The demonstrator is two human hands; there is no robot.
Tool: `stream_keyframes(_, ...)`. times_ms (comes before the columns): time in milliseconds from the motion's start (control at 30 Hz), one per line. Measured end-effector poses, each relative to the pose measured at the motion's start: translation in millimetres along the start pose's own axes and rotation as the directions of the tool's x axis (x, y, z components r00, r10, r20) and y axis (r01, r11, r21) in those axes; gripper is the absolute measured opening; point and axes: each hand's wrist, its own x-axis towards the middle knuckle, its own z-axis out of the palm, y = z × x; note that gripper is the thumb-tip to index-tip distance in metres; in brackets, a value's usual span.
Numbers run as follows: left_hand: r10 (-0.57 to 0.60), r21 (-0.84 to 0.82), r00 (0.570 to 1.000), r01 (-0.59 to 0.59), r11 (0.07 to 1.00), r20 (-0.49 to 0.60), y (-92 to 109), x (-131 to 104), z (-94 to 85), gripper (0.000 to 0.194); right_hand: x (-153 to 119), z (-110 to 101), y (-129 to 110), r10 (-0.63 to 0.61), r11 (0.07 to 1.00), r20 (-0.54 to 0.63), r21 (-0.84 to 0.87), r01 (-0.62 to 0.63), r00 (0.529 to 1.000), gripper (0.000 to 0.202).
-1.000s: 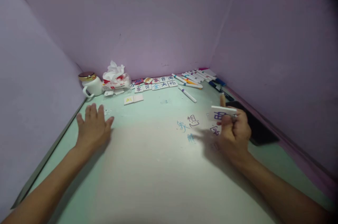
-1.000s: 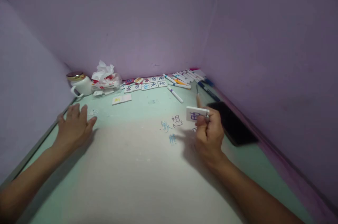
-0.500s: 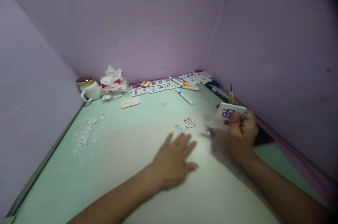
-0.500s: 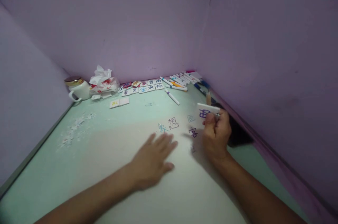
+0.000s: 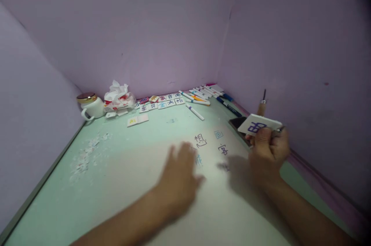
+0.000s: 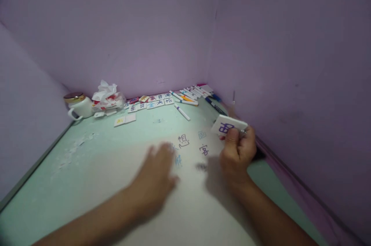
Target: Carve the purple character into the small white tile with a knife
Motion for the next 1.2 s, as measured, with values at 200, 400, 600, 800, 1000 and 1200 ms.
stream_keyframes(200, 0.439, -0.266, 0.895, -0.405, 0.875, 0.082, 90, 43, 16.1, 0.064, 9, -3, 3, -0.026, 1.000, -0.022, 0.008, 0.026, 0.999, 0.021)
stream_keyframes(400, 0.038, -0.142, 0.985, -0.014, 0.990, 0.166, 0, 61, 19.7, 0.056, -2, -2, 2, -0.018, 1.000, 0.063, -0.021, 0.020, 0.998, 0.021)
stream_keyframes(600, -0.443, 0.054, 0.887, 0.439, 0.897, 0.132, -116, 7, 4.1, 0.056, -7, -1, -4, -0.012, 1.000, 0.105, 0.028, 0.010, 0.994, 0.024)
stream_keyframes(800, -0.411, 0.054, 0.911, 0.409, 0.911, 0.026, -54, 35, -8.5, 0.060, -3, -5, -5, 0.045, 0.991, -0.007, 0.128, -0.043, 0.999, 0.031)
stream_keyframes(1000, 0.100, -0.143, 0.993, -0.091, 0.986, 0.058, 71, 97, 15.2, 0.061, -6, -3, -3, 0.100, 0.989, 0.000, 0.111, -0.100, 0.995, 0.038)
stream_keyframes(1200, 0.057, -0.084, 0.998, -0.058, 0.995, -0.014, 45, 107, 20.9, 0.047, -14, -2, -7, 0.255, 0.951, 0.103, 0.156, -0.269, 0.961, 0.041)
